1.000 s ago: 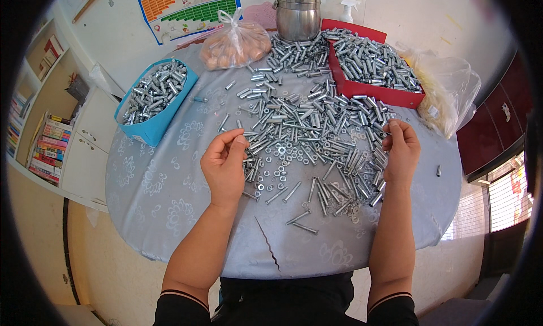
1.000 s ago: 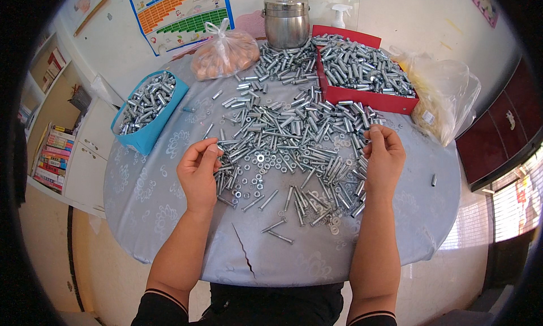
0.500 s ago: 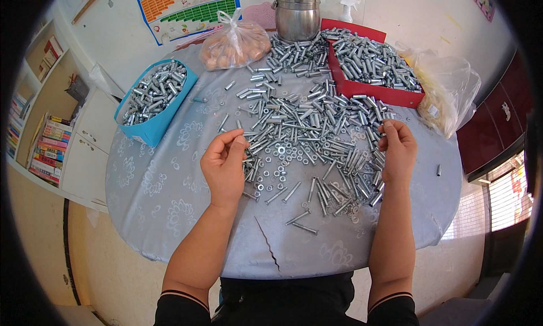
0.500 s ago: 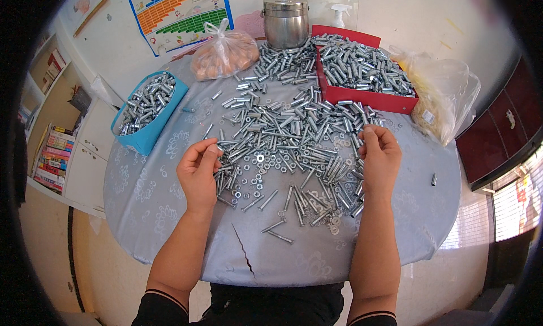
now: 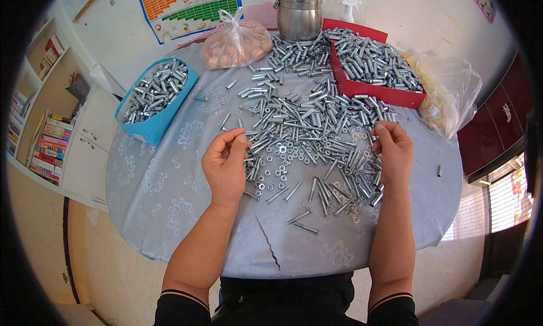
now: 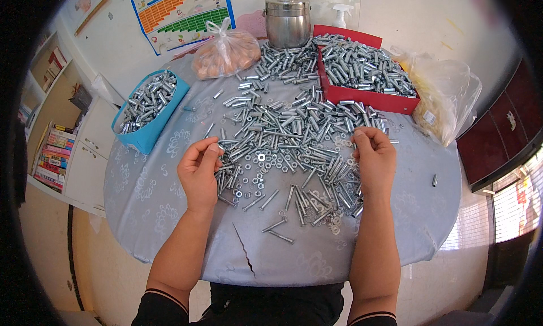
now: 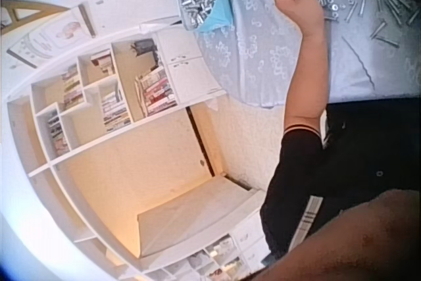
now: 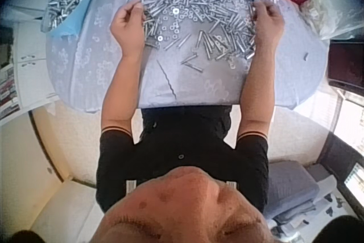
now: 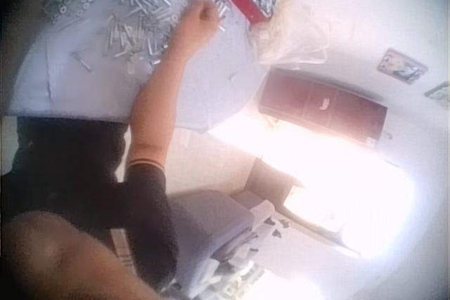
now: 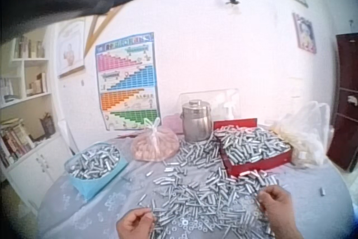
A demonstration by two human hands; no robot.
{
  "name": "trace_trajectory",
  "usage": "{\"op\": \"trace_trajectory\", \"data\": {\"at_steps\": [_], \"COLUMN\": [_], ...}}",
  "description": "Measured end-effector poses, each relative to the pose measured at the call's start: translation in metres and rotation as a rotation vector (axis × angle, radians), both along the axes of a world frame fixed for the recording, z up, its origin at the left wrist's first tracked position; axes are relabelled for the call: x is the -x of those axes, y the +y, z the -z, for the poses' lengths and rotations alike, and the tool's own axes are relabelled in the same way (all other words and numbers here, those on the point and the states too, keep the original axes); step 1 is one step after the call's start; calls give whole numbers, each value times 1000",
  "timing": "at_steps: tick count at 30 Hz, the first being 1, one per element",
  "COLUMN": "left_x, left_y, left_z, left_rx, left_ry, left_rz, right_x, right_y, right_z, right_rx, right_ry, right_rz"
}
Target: The person repeatedly picks up bolts and washers from a table, threads the washers onto the bolts by hand, and places the assembled fasteners into a blue bin. The task continues throughout the clip with the same repetitive motion.
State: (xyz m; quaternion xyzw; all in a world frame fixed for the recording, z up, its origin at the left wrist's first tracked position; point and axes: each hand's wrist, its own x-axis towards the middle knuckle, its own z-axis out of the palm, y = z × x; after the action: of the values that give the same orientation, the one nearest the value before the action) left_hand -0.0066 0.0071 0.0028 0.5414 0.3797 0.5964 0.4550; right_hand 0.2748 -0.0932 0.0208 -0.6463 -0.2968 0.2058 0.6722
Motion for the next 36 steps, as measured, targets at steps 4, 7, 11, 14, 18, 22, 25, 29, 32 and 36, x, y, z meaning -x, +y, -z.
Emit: {"op": "trace_trajectory", "data": {"at_steps": [4, 7, 11, 14, 18, 22, 25, 29, 32, 36], "left_x": [0, -1, -1, -1, -1, -1, -1, 0, 0, 1], "left_y": [0, -1, 0, 0, -1, 0, 1, 1, 1, 2], "left_z": [0, -1, -1, -1, -2, 0, 0, 0, 0, 1], "left_rx": [3, 13, 10, 14, 15, 14, 16, 13, 12, -2], "left_ry": [-4, -4, -7, -9, -2, -15, -11, -8, -7, -3], "left_rz": [4, -2, 2, 2, -5, -2, -1, -3, -5, 0], "right_x": [4, 5, 6, 12, 20, 22, 27, 26, 28, 37], "right_y": [1, 1, -2, -1, -2, -4, -6, -7, -8, -10], "right_z": [2, 0, 3, 6, 2, 6, -2, -1, -1, 0], "right_rx": [34, 35, 134, 164, 209, 199, 254, 284, 261, 322], "right_ry": [-87, -99, -244, -319, -418, -522, -631, -735, -827, -947], "right_rz": [-41, 3, -81, -122, -185, -268, -339, -481, -544, -582]}}
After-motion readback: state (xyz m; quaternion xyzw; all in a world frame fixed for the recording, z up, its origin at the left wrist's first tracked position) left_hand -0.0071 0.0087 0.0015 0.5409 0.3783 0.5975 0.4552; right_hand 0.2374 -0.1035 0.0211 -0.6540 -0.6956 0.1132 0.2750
